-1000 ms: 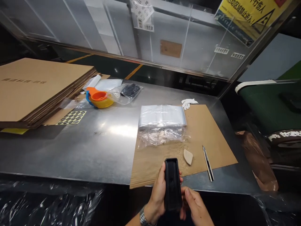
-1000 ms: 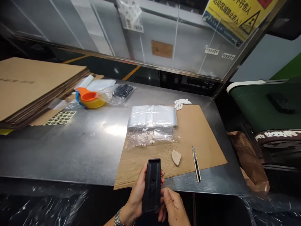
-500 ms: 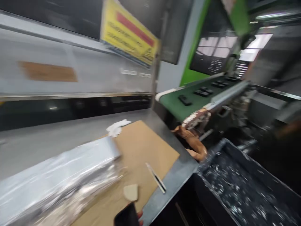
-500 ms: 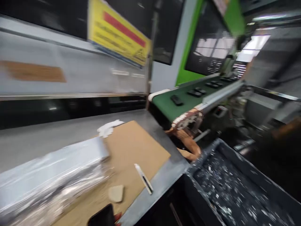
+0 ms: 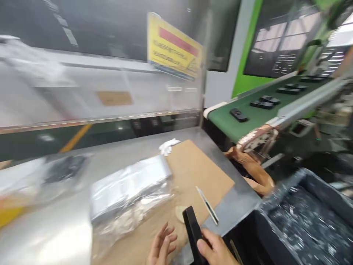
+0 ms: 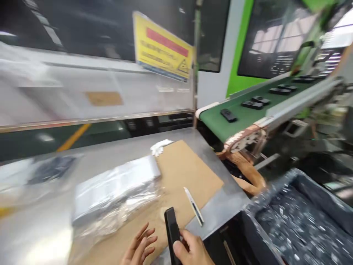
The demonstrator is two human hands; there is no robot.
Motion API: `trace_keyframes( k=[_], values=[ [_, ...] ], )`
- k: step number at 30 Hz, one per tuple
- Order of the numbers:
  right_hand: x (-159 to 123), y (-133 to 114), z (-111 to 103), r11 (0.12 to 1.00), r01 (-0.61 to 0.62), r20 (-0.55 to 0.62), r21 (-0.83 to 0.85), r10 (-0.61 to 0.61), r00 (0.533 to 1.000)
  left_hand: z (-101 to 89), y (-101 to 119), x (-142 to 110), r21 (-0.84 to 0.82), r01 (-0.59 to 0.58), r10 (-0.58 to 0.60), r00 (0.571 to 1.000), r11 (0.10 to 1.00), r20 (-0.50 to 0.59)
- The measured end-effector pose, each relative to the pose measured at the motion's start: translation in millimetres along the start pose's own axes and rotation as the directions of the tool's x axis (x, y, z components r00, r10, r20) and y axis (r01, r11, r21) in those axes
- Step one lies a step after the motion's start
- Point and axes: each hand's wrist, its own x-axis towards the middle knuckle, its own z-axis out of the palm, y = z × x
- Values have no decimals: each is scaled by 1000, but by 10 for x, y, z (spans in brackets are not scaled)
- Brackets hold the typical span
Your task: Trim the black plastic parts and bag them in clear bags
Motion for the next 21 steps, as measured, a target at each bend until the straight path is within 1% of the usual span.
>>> trace_keyframes(
  k=[2,3,4,5,6,7,8,9,10,11,12,13,14,15,17,19,21],
  values=[
    [205,107,156,996,38,116,-82,-28,993,-124,19,64,43,-112,116,986,993,-117],
    [312,162,265,993,61,170,-101,-43,985,-189,22,95,94,-181,194,966,979,-169],
    [414,215,387,990,84,215,-113,-59,975,-251,18,126,173,-258,290,937,950,-196],
    [509,261,512,986,110,252,-126,-76,965,-310,5,158,280,-337,395,901,899,-182],
    [592,299,627,979,139,274,-146,-95,957,-363,-16,193,399,-419,501,857,816,-124],
    [663,327,723,970,168,280,-173,-115,953,-409,-45,231,514,-490,584,811,704,-27],
    [719,343,791,958,196,272,-207,-136,953,-449,-82,271,612,-542,636,768,576,81],
    [763,346,828,944,220,250,-247,-158,955,-481,-123,311,689,-570,659,731,448,177],
    [796,333,833,927,239,218,-291,-179,959,-505,-166,349,747,-576,666,704,332,247],
    [824,302,810,908,253,183,-335,-200,962,-520,-206,380,789,-567,663,688,237,296],
    [853,252,765,888,263,149,-377,-223,963,-525,-240,402,819,-548,655,684,169,322],
    [890,185,709,867,275,119,-415,-248,962,-523,-265,415,843,-523,650,686,127,327],
    [941,103,650,846,289,96,-449,-276,956,-514,-279,418,858,-503,649,689,108,323],
    [1008,11,598,823,306,79,-479,-307,948,-501,-279,413,865,-489,648,695,108,312],
    [1193,-175,533,775,348,62,-528,-374,925,-474,-242,391,869,-474,659,700,141,275],
    [1410,-328,533,726,387,60,-569,-432,900,-450,-162,374,861,-476,677,695,178,244],
    [1602,-426,575,682,414,69,-603,-472,879,-428,-49,380,848,-486,694,685,211,220]
  ],
)
